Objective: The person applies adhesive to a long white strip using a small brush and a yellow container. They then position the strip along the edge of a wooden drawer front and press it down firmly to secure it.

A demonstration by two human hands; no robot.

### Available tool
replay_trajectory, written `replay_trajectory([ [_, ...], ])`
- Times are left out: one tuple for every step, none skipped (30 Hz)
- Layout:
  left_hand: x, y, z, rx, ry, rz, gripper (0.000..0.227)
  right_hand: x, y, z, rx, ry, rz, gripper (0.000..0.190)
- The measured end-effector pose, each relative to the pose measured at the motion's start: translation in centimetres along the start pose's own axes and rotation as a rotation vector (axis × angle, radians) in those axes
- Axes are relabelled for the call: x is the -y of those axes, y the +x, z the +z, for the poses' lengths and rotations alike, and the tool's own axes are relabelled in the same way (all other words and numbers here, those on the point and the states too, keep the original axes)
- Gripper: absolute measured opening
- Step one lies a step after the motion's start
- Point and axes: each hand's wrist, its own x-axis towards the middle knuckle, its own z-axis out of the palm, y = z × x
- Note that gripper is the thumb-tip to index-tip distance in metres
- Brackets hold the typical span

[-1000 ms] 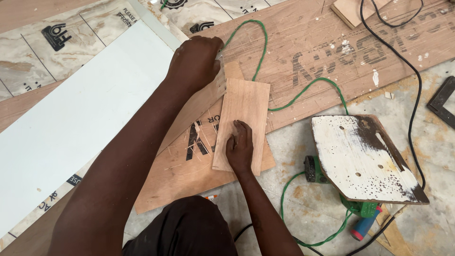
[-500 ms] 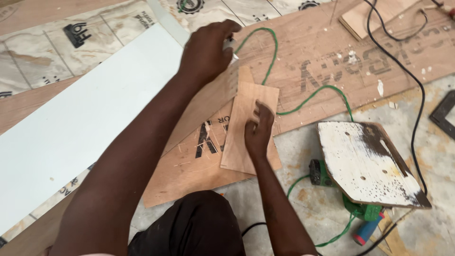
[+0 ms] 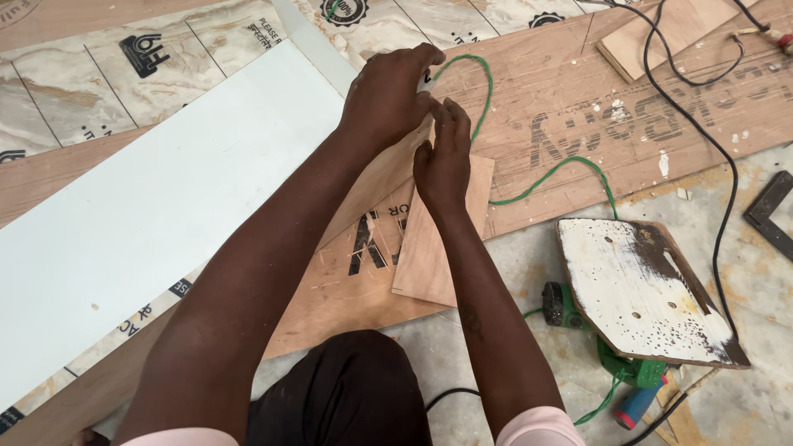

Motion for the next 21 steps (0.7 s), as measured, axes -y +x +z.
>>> replay_trajectory([
  [0.0,0.1,0.0,0.006,-0.003,-0.008,0.049,0.1,0.0,0.0,-0.012,-0.010,-0.008,0.071],
  [-0.1,0.1,0.0,0.012,-0.007,-0.015,0.049,0.2,0.1,0.0,0.007,-0.029,0.018,0.070],
  [-0.1,0.1,-0.1,0.018,-0.010,-0.024,0.049,0.4,0.1,0.0,0.029,-0.047,0.045,0.069],
  [-0.1,0.1,-0.1,0.013,-0.013,-0.021,0.049,0.6,0.1,0.0,0.050,-0.065,0.072,0.068],
  [-0.1,0.1,-0.1,0.009,-0.016,-0.019,0.049,0.8,0.0,0.0,0.027,-0.119,0.019,0.066],
  [-0.1,0.1,-0.1,0.005,-0.019,-0.017,0.049,1.1,-0.1,0.0,0.004,-0.173,-0.034,0.064],
  [-0.1,0.1,-0.1,0.011,-0.015,-0.026,0.050,1.3,-0.2,-0.1,-0.020,-0.228,-0.087,0.062],
  [-0.1,0.2,0.0,0.016,-0.011,-0.036,0.050,1.6,-0.3,-0.1,-0.010,-0.244,-0.101,0.063],
  [-0.1,0.2,0.0,0.021,-0.007,-0.046,0.050,1.9,-0.5,-0.2,0.001,-0.260,-0.117,0.063],
  [-0.1,0.2,0.0,0.016,-0.008,-0.043,0.050,2.2,-0.7,-0.2,0.012,-0.276,-0.132,0.063],
  [-0.1,0.3,0.0,0.013,-0.010,-0.040,0.050,2.5,-1.1,-0.4,0.022,-0.230,-0.134,0.062],
  [-0.1,0.3,-0.1,0.010,-0.011,-0.036,0.050,2.7,-1.5,-0.5,0.032,-0.184,-0.137,0.061],
  [-0.1,0.3,0.0,0.032,-0.017,-0.062,0.050,2.7,-1.7,-0.6,0.041,-0.139,-0.138,0.060],
  [-0.1,0.4,0.0,0.054,-0.023,-0.088,0.050,2.6,-1.7,-0.7,0.043,-0.082,-0.114,0.061],
  [0.0,0.4,0.0,0.077,-0.030,-0.115,0.049,2.5,-1.8,-0.8,0.047,-0.026,-0.090,0.062],
  [0.0,0.3,0.1,0.065,-0.033,-0.097,0.049,2.3,-1.9,-0.8,0.051,0.031,-0.065,0.064],
  [0.1,0.3,0.2,0.052,-0.034,-0.078,0.049,2.2,-2.0,-0.6,0.048,-0.048,-0.086,0.066],
  [0.2,0.2,0.2,0.038,-0.035,-0.059,0.049,2.1,-2.1,-0.4,0.045,-0.127,-0.107,0.068],
  [0.2,0.2,0.3,0.030,-0.031,-0.059,0.049,1.9,-2.2,-0.2,0.039,-0.207,-0.128,0.070],
  [0.3,0.2,0.4,0.023,-0.027,-0.058,0.049,1.9,-2.7,0.0,0.063,-0.231,-0.116,0.073],
  [0.3,0.3,0.4,0.013,-0.024,-0.057,0.049,1.8,-3.2,0.1,0.085,-0.257,-0.107,0.077],
])
